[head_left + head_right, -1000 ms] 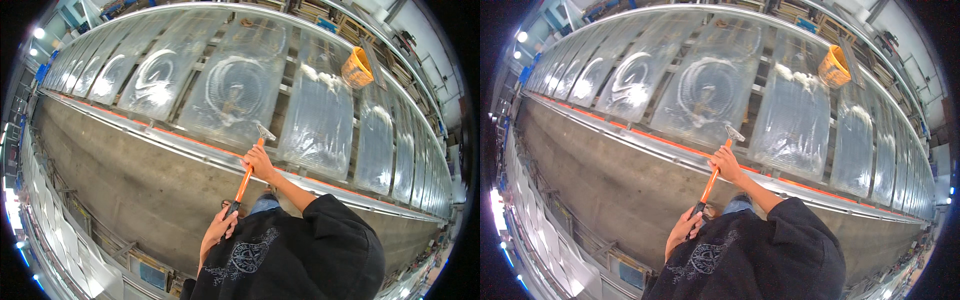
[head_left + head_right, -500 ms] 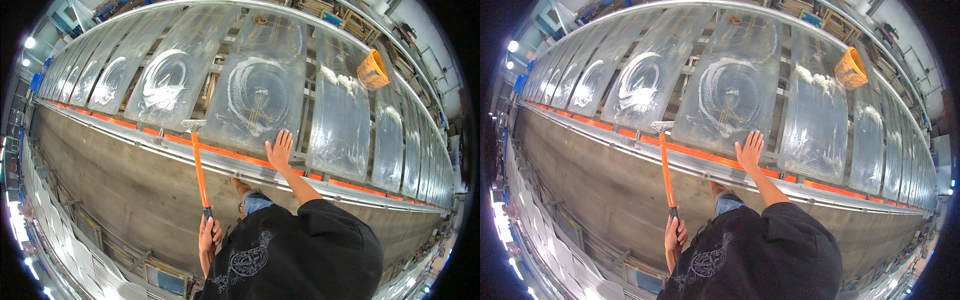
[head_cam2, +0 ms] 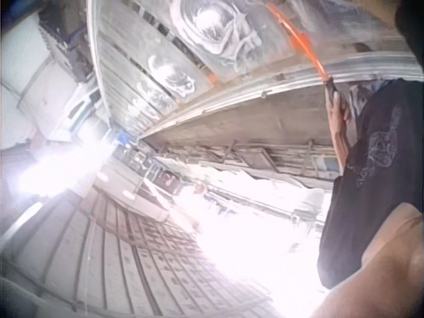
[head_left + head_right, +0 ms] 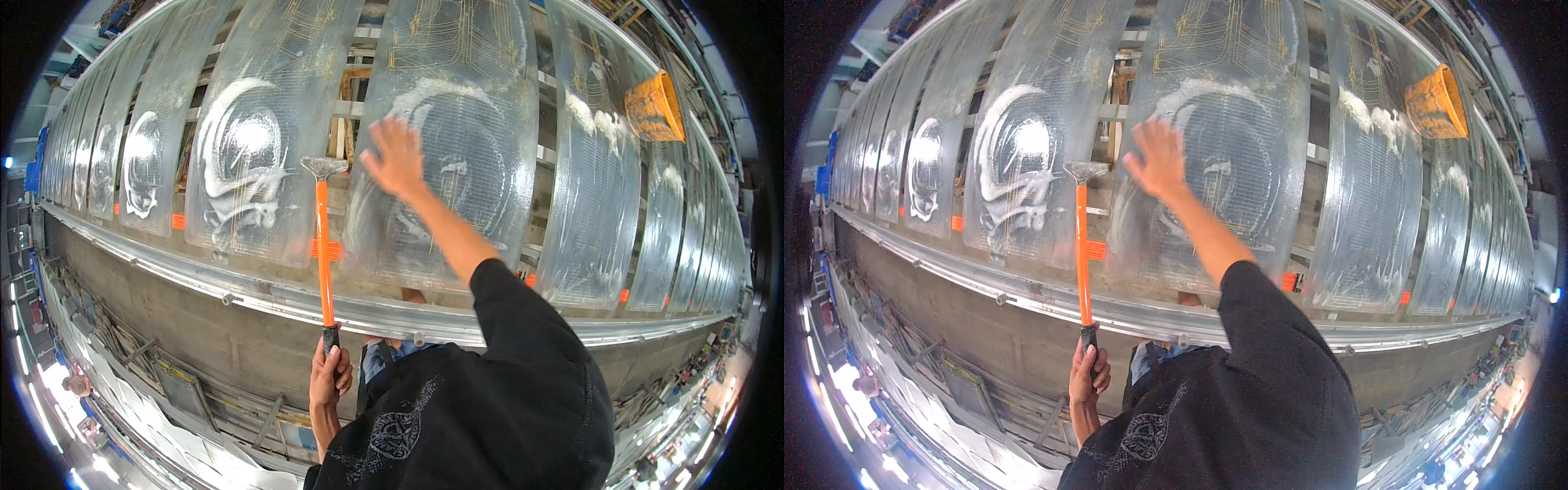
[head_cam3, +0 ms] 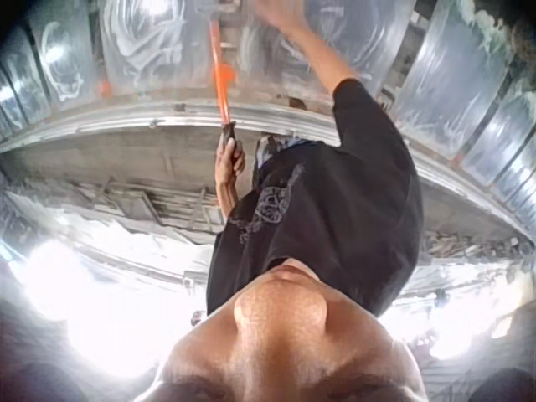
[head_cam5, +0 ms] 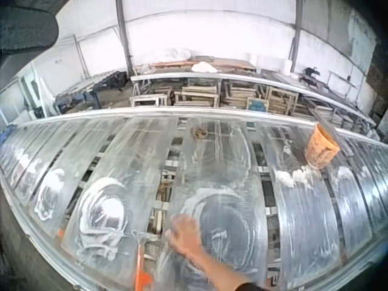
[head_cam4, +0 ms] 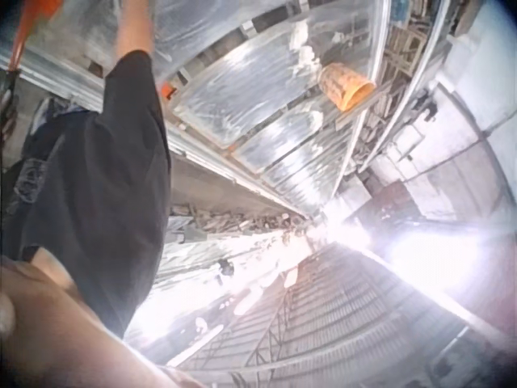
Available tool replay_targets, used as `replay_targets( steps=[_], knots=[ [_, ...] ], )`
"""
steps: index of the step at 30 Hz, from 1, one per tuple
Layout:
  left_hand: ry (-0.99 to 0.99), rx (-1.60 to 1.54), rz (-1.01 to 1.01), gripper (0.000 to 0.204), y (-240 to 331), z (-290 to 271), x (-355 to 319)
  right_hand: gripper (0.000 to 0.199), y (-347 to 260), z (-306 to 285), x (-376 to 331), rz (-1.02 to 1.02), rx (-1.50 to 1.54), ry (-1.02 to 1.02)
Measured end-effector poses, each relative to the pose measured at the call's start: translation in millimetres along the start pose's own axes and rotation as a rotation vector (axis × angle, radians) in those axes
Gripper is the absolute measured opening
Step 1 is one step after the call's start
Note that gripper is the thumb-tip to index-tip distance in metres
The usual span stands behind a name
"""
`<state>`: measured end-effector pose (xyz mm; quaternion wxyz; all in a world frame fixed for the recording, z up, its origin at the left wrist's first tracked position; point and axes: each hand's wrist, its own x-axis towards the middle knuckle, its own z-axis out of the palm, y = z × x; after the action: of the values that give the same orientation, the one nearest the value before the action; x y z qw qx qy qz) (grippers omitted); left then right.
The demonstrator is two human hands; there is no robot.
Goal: The person uses a long-handled squeegee to wipe soapy residue from a series of large, curved glass panels arranged on a rack. The person repeatedly pulls the squeegee across the panels to clear the soap, moving from one panel to the next along the rack.
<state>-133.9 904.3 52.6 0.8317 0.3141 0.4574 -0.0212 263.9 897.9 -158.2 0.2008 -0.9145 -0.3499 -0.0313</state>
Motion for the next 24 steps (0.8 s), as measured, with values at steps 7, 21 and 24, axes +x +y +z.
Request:
replay_targets(
  steps=[7,21,24],
  knots=[
    [-0.086,0.056,-0.169,0.052,20,-21,10,0.067,162,-60,-77,0.333,-0.150,0.194],
    [-0.109,0.410,-0.181,0.052,-19,-161,-78,0.085,-170,-75,-239,-0.301,0.562,-0.169],
    [-0.160,0.463,-0.124,0.050,-30,-202,-89,0.068,-217,-51,-269,-0.494,0.485,-0.268]
  ],
)
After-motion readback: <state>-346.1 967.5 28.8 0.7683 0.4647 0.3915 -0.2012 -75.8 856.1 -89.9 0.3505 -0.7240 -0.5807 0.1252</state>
